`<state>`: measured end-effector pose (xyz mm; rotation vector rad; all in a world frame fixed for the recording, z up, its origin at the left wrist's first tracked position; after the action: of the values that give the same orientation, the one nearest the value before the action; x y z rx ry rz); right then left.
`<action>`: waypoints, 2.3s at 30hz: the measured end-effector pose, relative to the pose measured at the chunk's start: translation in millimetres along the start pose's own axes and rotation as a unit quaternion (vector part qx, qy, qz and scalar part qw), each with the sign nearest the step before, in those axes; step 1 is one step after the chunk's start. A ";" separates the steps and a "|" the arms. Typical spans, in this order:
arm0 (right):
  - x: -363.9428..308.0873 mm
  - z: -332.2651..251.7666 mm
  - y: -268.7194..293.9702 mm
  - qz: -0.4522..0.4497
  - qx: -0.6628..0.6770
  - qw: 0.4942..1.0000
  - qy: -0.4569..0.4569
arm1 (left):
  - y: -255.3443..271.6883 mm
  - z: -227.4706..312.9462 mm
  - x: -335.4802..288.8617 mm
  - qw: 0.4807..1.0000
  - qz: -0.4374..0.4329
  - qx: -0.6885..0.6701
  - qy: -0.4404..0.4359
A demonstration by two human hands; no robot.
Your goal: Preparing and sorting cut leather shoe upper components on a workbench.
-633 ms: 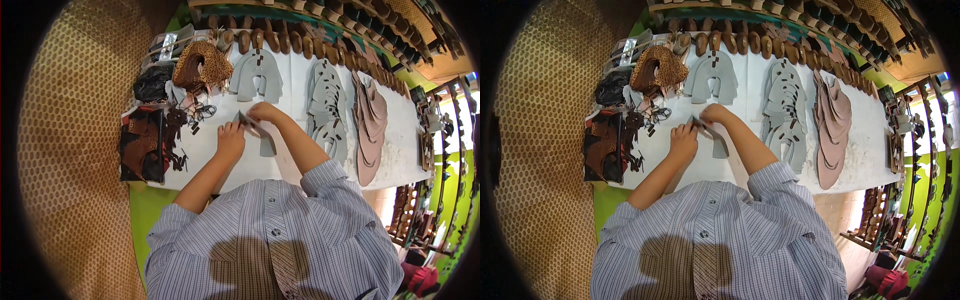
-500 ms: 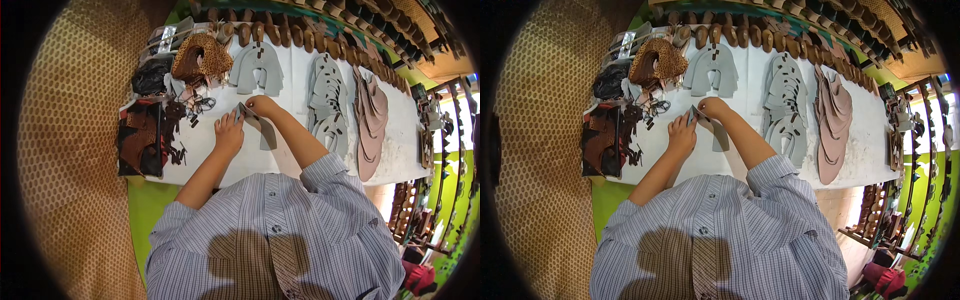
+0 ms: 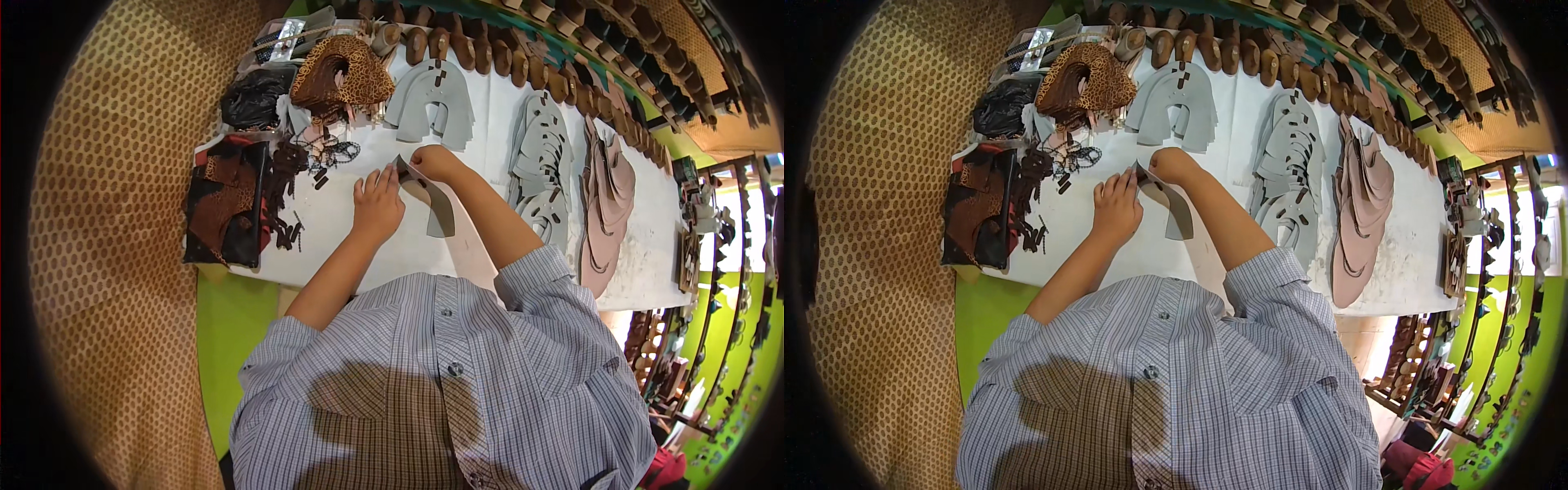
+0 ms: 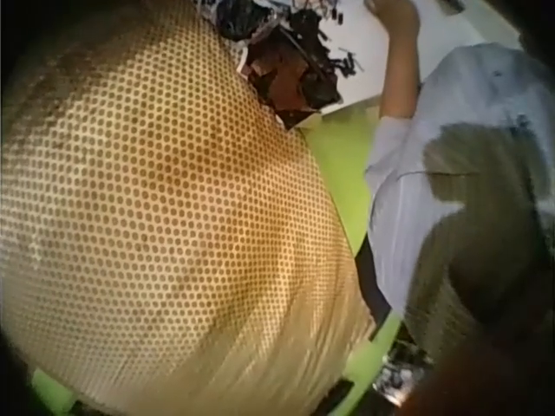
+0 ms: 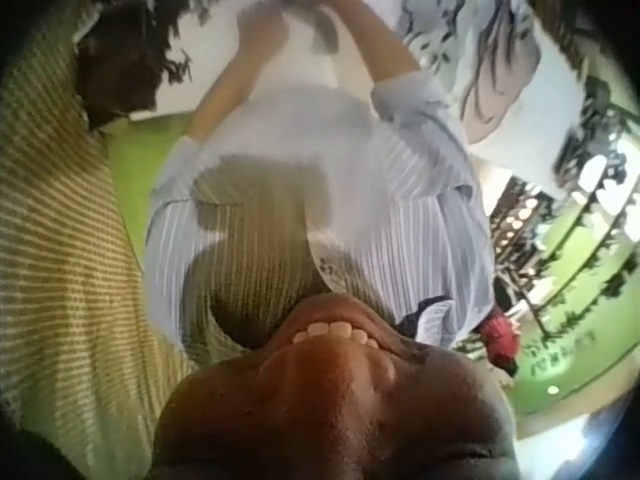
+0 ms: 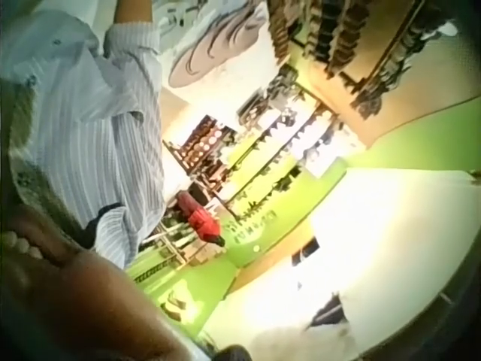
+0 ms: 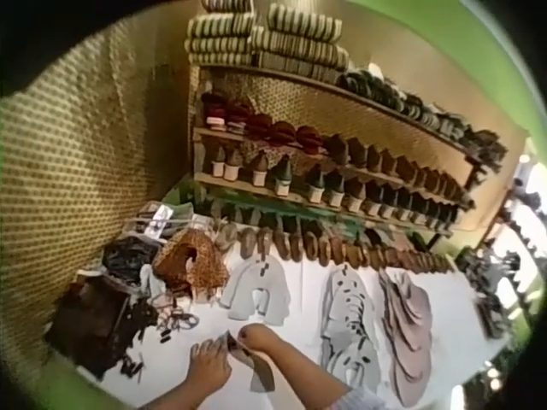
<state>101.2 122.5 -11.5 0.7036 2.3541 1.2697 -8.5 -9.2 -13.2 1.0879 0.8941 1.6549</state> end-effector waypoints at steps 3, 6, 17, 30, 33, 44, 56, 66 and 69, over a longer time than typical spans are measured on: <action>0.2 5.6 -0.3 0.016 0.016 1.000 0.002 | 2.5 -1.6 0.0 1.000 0.000 -0.014 0.011; -0.6 13.7 -0.4 0.032 0.056 0.998 -0.003 | 3.6 -1.2 -0.2 1.000 -0.002 -0.023 0.011; -9.1 5.8 5.6 -0.045 0.256 0.955 -0.140 | 5.6 -2.7 -2.2 1.000 -0.018 -0.021 0.014; 0.4 6.6 9.9 -0.083 0.088 0.977 -0.173 | 3.8 -1.4 1.6 0.999 -0.030 -0.038 0.021; -15.6 -15.5 18.1 0.041 -0.083 0.982 -0.162 | 4.0 -9.7 -1.2 0.995 0.004 -0.082 0.062; -91.2 -9.6 -10.1 0.187 0.090 0.943 -0.260 | -5.9 -17.6 32.2 0.968 -0.047 -0.184 0.162; -166.3 4.7 5.4 0.337 0.452 0.796 -0.222 | -38.5 20.2 38.6 0.923 -0.270 -0.255 0.098; -233.5 35.0 86.3 0.421 0.414 0.785 -0.186 | -50.9 124.5 74.7 0.525 -0.630 -0.539 0.194; -248.2 65.2 109.3 0.529 0.400 0.723 -0.194 | -49.7 164.4 97.8 0.611 -0.590 -0.506 0.146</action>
<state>363.4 71.2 68.6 2.5344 1.9887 0.1337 143.5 111.5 23.4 -0.5864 0.4440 0.8125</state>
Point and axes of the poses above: each hand's wrist, its own x-axis towards the middle knuckle, its own y-axis out of the back of the hand, z = x × y, the point moved 3 cm from there along x, towards the middle knuckle, and after that the axes turned 13 degrees about y, right-handed, at the moved point
